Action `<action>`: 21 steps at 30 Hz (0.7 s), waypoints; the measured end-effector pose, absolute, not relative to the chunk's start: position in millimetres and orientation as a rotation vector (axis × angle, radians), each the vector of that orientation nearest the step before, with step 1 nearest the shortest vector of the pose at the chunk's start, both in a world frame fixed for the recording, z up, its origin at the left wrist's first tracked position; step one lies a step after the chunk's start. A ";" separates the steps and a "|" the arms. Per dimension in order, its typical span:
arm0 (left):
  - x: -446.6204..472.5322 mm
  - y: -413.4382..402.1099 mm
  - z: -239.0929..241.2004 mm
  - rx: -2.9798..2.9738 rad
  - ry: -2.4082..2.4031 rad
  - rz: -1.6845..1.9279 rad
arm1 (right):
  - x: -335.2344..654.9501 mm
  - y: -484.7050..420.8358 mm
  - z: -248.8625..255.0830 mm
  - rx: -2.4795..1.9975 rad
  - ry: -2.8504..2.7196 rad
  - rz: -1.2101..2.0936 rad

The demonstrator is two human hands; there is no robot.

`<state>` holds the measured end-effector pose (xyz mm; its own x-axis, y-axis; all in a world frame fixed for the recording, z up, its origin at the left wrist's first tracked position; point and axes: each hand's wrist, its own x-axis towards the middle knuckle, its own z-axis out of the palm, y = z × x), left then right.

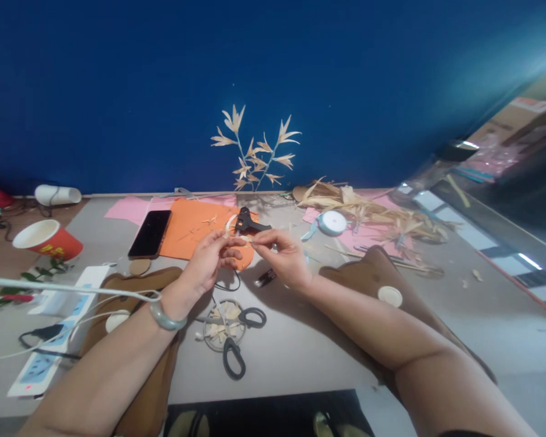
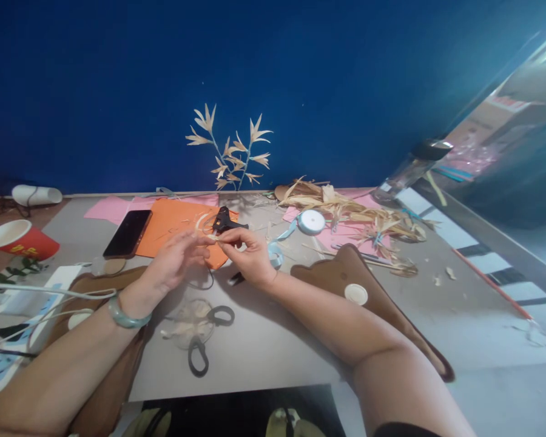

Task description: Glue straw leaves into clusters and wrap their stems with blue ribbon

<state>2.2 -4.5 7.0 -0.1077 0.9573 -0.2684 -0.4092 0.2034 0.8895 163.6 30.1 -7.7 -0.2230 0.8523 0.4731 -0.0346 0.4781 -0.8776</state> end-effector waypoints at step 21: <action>0.6 -7.4 7.3 1.032 1.169 1.568 | 161.2 24.0 -6.6 -0.853 -1.583 1.452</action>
<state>0.6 -7.4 7.3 -0.2495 0.9627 0.1046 -0.1748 -0.1510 0.9730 161.2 24.0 -6.6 -0.4461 0.8872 0.1175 -0.0405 0.1112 -0.9930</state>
